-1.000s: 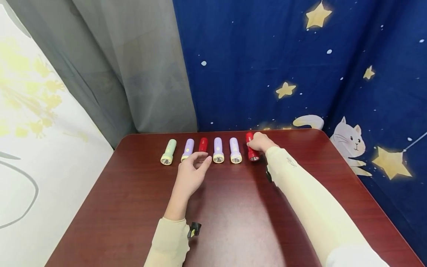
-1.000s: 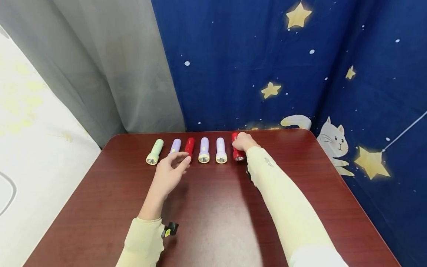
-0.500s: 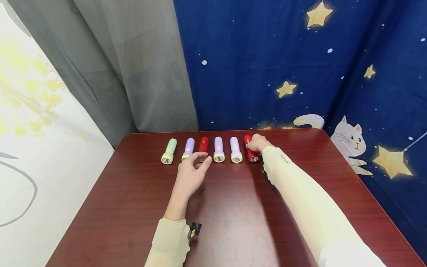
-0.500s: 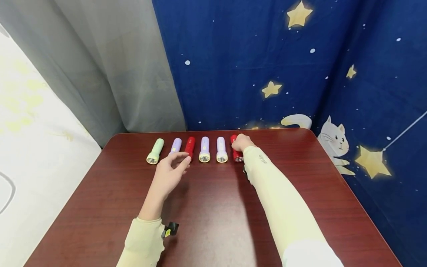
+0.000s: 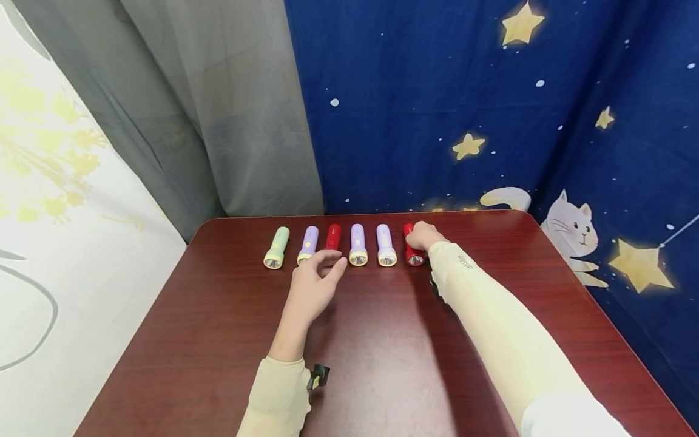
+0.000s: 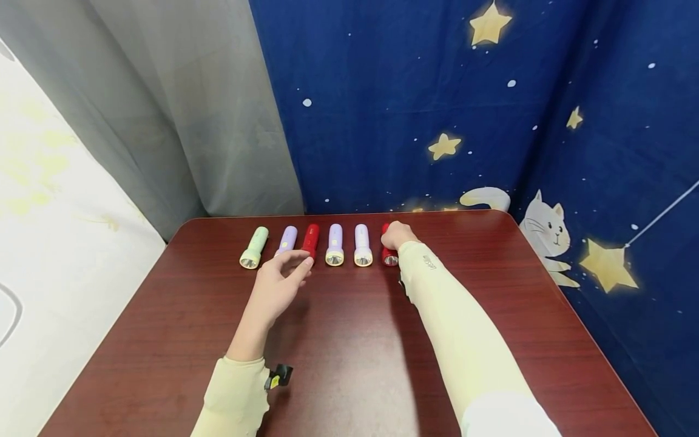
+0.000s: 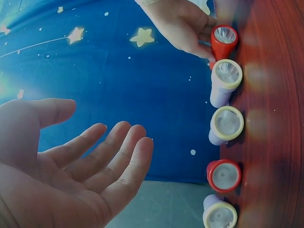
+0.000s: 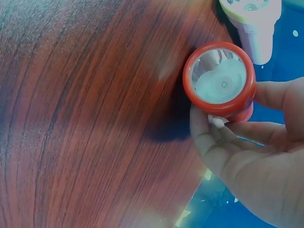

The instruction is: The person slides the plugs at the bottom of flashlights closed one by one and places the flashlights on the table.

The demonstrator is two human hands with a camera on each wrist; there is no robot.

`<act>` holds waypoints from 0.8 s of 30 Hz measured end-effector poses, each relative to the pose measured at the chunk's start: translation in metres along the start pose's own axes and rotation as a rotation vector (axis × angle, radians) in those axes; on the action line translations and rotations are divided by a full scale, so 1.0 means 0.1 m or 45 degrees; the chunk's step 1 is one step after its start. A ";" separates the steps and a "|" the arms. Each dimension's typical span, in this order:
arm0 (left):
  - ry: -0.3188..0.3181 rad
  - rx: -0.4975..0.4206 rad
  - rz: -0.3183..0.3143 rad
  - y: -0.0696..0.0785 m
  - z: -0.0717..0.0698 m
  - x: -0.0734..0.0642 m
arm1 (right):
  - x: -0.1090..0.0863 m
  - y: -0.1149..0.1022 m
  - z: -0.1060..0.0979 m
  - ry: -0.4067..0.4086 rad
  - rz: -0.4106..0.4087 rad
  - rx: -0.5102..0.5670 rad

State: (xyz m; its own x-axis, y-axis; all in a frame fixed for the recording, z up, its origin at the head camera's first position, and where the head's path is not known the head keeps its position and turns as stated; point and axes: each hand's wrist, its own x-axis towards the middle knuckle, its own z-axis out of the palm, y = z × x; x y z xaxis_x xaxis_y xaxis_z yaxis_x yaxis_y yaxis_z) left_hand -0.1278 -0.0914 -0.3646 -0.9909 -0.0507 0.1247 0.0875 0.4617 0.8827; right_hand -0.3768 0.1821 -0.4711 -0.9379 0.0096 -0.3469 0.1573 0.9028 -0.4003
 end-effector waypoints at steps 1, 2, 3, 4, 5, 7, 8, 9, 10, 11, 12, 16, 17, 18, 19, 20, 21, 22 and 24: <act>0.000 0.001 -0.001 0.00 0.00 0.00 | 0.03 0.02 0.01 -0.003 -0.011 -0.013; 0.000 0.002 -0.001 0.00 0.00 0.00 | 0.05 0.04 0.02 -0.009 -0.022 -0.023; 0.002 0.005 0.000 -0.01 0.00 0.00 | 0.04 0.04 0.02 -0.010 -0.023 -0.031; 0.003 0.005 0.000 -0.01 0.00 0.00 | 0.06 0.05 0.04 -0.015 -0.029 -0.038; 0.005 0.007 -0.001 -0.01 0.00 0.00 | 0.10 0.07 0.06 -0.014 -0.035 -0.037; 0.008 0.009 -0.003 -0.02 -0.01 0.01 | 0.19 0.11 0.10 -0.007 -0.049 -0.049; 0.008 0.011 -0.004 -0.02 -0.01 0.01 | 0.24 0.14 0.12 0.001 -0.054 -0.054; 0.008 0.013 -0.004 -0.02 -0.01 0.01 | 0.29 0.16 0.14 0.009 -0.050 -0.057; 0.008 0.015 -0.006 -0.02 -0.02 0.01 | 0.31 0.17 0.15 0.010 -0.049 -0.056; 0.007 0.021 -0.006 -0.02 -0.02 0.01 | 0.31 0.17 0.14 0.008 -0.053 -0.062; 0.008 0.026 -0.005 -0.02 -0.02 0.02 | 0.24 0.15 0.11 -0.002 -0.053 -0.067; 0.028 0.061 0.007 -0.03 -0.03 0.04 | -0.18 -0.01 -0.08 -0.023 -0.048 -0.059; 0.034 0.069 0.012 -0.04 -0.04 0.04 | -0.31 -0.06 -0.14 -0.033 -0.040 -0.046; 0.040 0.075 0.016 -0.04 -0.04 0.05 | -0.44 -0.11 -0.19 -0.041 -0.030 -0.032; 0.046 0.083 0.021 -0.04 -0.04 0.05 | -0.52 -0.13 -0.22 -0.045 -0.020 -0.014; 0.049 0.087 0.024 -0.04 -0.05 0.06 | -0.59 -0.15 -0.25 -0.047 -0.012 0.001; 0.050 0.094 0.027 -0.04 -0.05 0.07 | -0.64 -0.16 -0.27 -0.043 -0.010 0.011; 0.051 0.100 0.026 -0.03 -0.06 0.07 | -0.72 -0.20 -0.30 -0.052 0.008 0.017; 0.051 0.115 0.028 -0.04 -0.07 0.09 | -0.78 -0.20 -0.33 -0.044 -0.012 -0.007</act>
State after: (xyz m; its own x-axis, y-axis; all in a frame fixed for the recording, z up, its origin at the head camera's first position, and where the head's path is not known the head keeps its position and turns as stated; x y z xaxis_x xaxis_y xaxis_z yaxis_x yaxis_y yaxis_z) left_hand -0.1364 -0.0995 -0.3637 -0.9838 -0.0745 0.1631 0.0975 0.5410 0.8353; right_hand -0.3173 0.1775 -0.4077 -0.9281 -0.0134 -0.3721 0.1469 0.9051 -0.3991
